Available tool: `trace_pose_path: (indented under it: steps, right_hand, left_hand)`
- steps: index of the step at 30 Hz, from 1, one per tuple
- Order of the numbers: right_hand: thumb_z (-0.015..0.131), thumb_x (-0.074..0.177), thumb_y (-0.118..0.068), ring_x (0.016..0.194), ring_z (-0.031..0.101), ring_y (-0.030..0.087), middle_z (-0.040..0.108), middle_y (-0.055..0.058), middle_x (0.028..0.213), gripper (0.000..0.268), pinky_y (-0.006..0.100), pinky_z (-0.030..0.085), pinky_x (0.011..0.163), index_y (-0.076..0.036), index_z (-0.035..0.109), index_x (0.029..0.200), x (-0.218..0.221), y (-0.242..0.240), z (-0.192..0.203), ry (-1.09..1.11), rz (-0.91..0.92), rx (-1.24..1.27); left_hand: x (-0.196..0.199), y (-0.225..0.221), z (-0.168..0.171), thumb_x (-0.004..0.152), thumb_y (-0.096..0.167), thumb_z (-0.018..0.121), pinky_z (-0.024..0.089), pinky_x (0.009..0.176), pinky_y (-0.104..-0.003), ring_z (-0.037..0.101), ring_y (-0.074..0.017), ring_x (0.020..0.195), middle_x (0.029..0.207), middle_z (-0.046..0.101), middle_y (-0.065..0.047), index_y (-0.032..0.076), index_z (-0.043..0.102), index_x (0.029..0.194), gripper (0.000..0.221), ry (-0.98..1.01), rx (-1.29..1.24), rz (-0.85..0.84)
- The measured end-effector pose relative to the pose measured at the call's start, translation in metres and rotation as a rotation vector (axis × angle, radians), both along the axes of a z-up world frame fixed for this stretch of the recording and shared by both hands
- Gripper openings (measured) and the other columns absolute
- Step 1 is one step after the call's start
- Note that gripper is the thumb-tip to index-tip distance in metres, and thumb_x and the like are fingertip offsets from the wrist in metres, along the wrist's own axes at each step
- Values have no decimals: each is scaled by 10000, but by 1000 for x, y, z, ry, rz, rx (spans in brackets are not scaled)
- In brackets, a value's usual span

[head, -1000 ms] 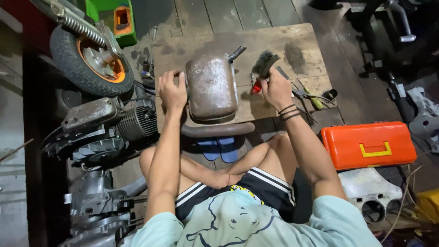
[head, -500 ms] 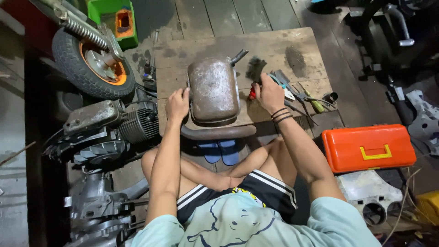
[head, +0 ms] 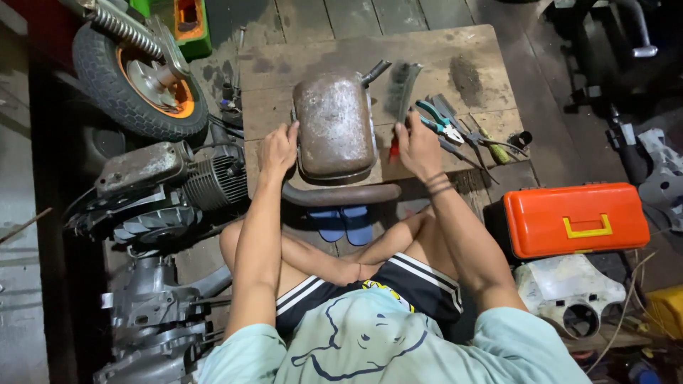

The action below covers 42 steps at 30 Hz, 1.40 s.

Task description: Cleaning a motorcycle muffler using a wire brush, pliers, and a screwdriver while sitting on the floor.

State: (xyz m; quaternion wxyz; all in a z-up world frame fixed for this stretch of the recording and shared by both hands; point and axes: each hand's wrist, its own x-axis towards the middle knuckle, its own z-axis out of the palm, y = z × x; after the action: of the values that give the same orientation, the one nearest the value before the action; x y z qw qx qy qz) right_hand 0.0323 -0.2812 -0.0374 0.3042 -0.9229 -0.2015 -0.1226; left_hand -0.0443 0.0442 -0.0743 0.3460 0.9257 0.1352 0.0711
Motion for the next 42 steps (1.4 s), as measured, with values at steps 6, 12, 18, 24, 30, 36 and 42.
trace_pose_path:
  steps: [6, 12, 18, 24, 30, 36, 42]
  right_hand:
    - [551, 1048, -292, 801, 710, 408, 690, 125, 758, 179, 482, 546, 704, -131, 597, 986, -55, -36, 0, 337, 97, -65]
    - [628, 953, -298, 877, 716, 437, 756, 163, 896, 489, 564, 553, 750, -203, 456, 1401, -92, -28, 9, 466, -48, -6]
    - [481, 1008, -47, 822, 692, 521, 715, 343, 914, 535, 556, 573, 684, -45, 457, 1542, -67, 2, 27, 402, 52, 18]
    - [504, 1010, -117, 974, 693, 485, 715, 308, 1050, 555, 580, 555, 801, -72, 415, 1556, -23, 22, 14, 244, 22, -152]
    - [472, 998, -149, 956, 718, 434, 731, 246, 1094, 569, 520, 591, 783, -134, 431, 1565, -62, 2, 36, 360, 52, -243]
    - [450, 1000, -192, 914, 725, 402, 731, 215, 1088, 593, 528, 598, 750, -162, 381, 1589, -42, 9, 33, 274, 54, -384]
    - [407, 1011, -190, 932, 723, 398, 723, 204, 1104, 599, 520, 598, 764, -151, 330, 1603, -42, 5, 26, 224, 49, -400]
  left_hand:
    - [-2, -4, 11, 1063, 650, 403, 547, 832, -578, 677, -505, 1012, 1018, 684, -339, -42, 645, 1121, 735, 33, 32, 43]
    - [2, -3, -4, 1060, 658, 413, 559, 779, -568, 706, -489, 915, 932, 705, -308, -29, 685, 1069, 739, 10, 29, 101]
    - [6, -1, -7, 1055, 681, 354, 550, 792, -585, 702, -488, 909, 895, 695, -307, -5, 666, 1045, 754, 26, 92, 41]
    - [5, 0, -10, 1020, 729, 313, 553, 809, -557, 712, -455, 923, 915, 705, -274, 47, 672, 1114, 776, 58, 128, 50]
    - [7, -2, -12, 1015, 740, 301, 549, 799, -560, 714, -458, 925, 924, 708, -272, 58, 682, 1116, 787, 68, 138, 64]
    - [9, -1, -17, 1023, 714, 328, 563, 774, -531, 721, -443, 890, 892, 708, -256, 57, 688, 1071, 751, 62, 135, 60]
    - [7, -4, -7, 1034, 665, 391, 558, 775, -537, 713, -445, 905, 889, 703, -259, 47, 676, 1022, 681, 53, 94, 62]
